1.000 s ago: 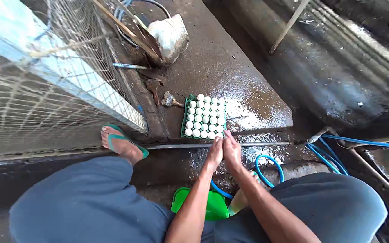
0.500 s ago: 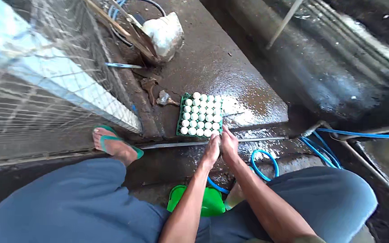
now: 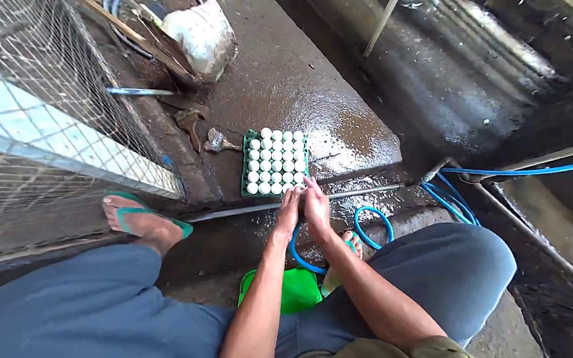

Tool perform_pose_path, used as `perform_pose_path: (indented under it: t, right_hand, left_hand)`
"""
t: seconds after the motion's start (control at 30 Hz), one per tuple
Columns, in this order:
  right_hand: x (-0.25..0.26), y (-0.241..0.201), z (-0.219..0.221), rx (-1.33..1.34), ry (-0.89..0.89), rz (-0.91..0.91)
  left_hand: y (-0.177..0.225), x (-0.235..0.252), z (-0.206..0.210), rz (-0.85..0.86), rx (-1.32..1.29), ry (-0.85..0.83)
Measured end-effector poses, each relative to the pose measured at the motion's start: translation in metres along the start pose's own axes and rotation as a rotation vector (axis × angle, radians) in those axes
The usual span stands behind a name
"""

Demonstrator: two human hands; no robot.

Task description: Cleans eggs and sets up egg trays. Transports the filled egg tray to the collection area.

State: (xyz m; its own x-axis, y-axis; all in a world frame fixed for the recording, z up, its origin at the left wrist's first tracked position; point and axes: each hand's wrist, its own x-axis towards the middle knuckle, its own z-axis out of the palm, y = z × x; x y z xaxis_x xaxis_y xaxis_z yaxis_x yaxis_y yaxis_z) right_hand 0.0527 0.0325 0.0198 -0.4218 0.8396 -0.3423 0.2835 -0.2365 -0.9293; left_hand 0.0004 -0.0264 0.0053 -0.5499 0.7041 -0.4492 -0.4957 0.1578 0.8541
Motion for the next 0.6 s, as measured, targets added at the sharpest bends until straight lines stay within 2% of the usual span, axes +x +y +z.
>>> perform_pose_path:
  t: [0.07, 0.17, 0.23, 0.3, 0.4, 0.5, 0.53, 0.6]
  right_hand:
    - [0.0, 0.006, 0.002, -0.117, 0.02, -0.162]
    - [0.015, 0.002, 0.001, -0.046, 0.044, 0.018]
    - [0.001, 0.003, 0.006, -0.089, -0.003, -0.05]
    - [-0.008, 0.01, 0.009, -0.078, -0.016, -0.098]
    - [0.012, -0.001, 0.008, -0.01, 0.014, 0.032]
    - [-0.011, 0.004, 0.011, -0.115, -0.044, -0.077]
    - [-0.012, 0.008, 0.011, -0.111, -0.045, -0.086]
    - [0.006, 0.0, 0.011, -0.061, 0.0, 0.006]
  left_hand:
    - [0.002, -0.003, 0.005, 0.051, 0.037, -0.005]
    - [-0.004, -0.003, 0.016, 0.043, 0.16, 0.12]
    - [-0.004, -0.001, 0.013, 0.053, 0.148, 0.192]
    - [-0.008, -0.002, 0.008, 0.061, 0.134, 0.185]
    - [-0.001, -0.001, 0.01, 0.048, 0.171, 0.165]
    - [-0.002, 0.0, 0.006, 0.05, 0.228, 0.231]
    - [-0.005, -0.001, 0.002, 0.049, 0.235, 0.198]
    - [-0.001, 0.001, 0.001, 0.039, 0.205, 0.13]
